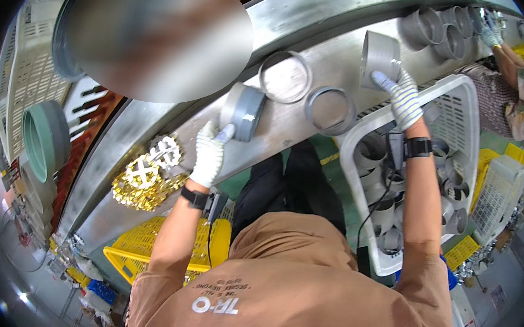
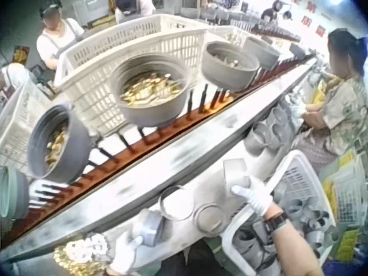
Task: The recorder assembles gold-colored plastic gears into grey cylindrical rings and places the completed assemblies onto a metallic production rack.
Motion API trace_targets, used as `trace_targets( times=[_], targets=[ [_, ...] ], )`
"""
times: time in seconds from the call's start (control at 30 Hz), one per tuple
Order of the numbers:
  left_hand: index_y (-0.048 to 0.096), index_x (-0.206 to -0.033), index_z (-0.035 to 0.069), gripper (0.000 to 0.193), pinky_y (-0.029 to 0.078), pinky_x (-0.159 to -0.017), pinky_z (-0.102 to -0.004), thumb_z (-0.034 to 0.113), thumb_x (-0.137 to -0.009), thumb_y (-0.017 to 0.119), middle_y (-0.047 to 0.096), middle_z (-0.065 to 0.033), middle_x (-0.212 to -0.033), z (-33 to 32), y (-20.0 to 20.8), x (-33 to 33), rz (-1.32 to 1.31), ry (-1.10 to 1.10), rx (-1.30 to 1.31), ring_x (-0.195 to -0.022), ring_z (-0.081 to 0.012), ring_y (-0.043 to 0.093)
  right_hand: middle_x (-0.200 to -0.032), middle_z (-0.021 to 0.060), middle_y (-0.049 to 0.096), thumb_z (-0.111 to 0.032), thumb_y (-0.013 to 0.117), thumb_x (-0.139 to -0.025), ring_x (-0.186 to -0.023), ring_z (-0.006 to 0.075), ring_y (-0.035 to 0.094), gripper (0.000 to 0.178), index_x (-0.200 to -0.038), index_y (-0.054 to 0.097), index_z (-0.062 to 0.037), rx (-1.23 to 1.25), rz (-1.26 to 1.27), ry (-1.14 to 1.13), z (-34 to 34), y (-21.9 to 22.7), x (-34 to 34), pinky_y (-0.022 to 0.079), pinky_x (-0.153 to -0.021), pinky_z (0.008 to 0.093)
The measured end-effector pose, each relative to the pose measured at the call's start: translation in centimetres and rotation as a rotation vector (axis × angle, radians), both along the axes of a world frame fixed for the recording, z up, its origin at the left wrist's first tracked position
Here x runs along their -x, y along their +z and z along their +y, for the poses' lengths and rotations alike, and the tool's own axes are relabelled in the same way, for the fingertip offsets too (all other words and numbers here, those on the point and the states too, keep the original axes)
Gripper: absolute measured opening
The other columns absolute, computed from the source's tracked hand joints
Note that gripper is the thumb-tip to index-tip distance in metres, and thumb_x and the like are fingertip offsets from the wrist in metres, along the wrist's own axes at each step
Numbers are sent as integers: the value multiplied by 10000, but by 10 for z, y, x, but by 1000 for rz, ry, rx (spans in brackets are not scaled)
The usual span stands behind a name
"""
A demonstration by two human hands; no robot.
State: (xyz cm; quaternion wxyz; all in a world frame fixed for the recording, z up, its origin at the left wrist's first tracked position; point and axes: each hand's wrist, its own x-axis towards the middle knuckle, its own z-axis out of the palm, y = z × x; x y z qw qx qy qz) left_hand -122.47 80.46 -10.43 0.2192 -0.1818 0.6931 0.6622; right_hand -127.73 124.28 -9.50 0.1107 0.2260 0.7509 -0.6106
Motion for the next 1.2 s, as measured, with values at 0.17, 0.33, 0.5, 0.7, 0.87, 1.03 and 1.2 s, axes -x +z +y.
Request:
trace_targets(
  times=[0.17, 0.33, 0.5, 0.7, 0.87, 1.03, 1.2],
  targets=[
    [590, -1274, -10, 412, 471, -968, -410, 190, -927, 685, 654, -47, -1022, -3, -38, -14, -353, 494, -689, -899, -188, 599, -1186, 73, 661, -243, 753, -896, -1060, 178, 625, 535, -1330, 550, -3, 471, -109, -130, 30, -10, 0, 490, -958, 343],
    [572, -1279, 37, 366, 423, -1010, -495, 217, -960, 582, 594, -94, -1033, -29, -83, -50, -332, 621, -843, -963, -272, 543, -1239, 140, 643, -259, 737, -897, -1134, 229, 612, 593, -1366, 517, 29, -251, 5, 362, 54, -41, 25, 472, -1006, 356],
    [597, -1191, 2, 305, 457, -942, -486, 219, -978, 578, 603, -103, -845, 23, -85, -23, -396, 813, -765, -803, -266, 568, -1157, 235, 689, -310, 684, -907, -1106, 405, 646, 509, -1337, 579, -58, -1044, -150, 436, 88, -91, 47, 487, -995, 458],
    [570, -1217, 25, 373, 490, -921, -459, 227, -925, 685, 627, -67, -879, 17, -62, -28, -362, 719, -865, -781, -241, 596, -1258, 187, 655, -200, 662, -881, -1129, 334, 641, 498, -1365, 561, -145, -1550, -191, 556, 64, -73, 81, 429, -1039, 434],
    [440, -1370, 1, 678, 465, -996, -382, 130, -810, 799, 620, -113, -1187, 33, -21, -11, -97, 358, -239, -1056, -226, 607, -1332, 189, 599, -187, 732, -804, -1209, 359, 592, 629, -1385, 505, -108, -888, -144, 939, 6, -45, 43, 470, -1024, 458],
    [450, -1393, -33, 693, 451, -1044, -368, 214, -838, 784, 572, -163, -1312, 42, -38, -3, -97, 387, -124, -1198, -217, 563, -1207, 212, 669, -178, 575, -903, -1157, 376, 627, 348, -1229, 646, -80, -867, -470, 1073, -60, -71, 37, 510, -984, 465],
    [329, -1546, 171, 626, 417, -1083, -431, 362, -1010, 590, 454, -155, -1475, -12, -81, -14, -243, 623, -98, -1310, -229, 486, -1103, 230, 696, -116, 563, -882, -1046, 382, 680, 241, -991, 761, -31, -1118, -354, 1045, 0, -112, 78, 550, -894, 432]
  ],
)
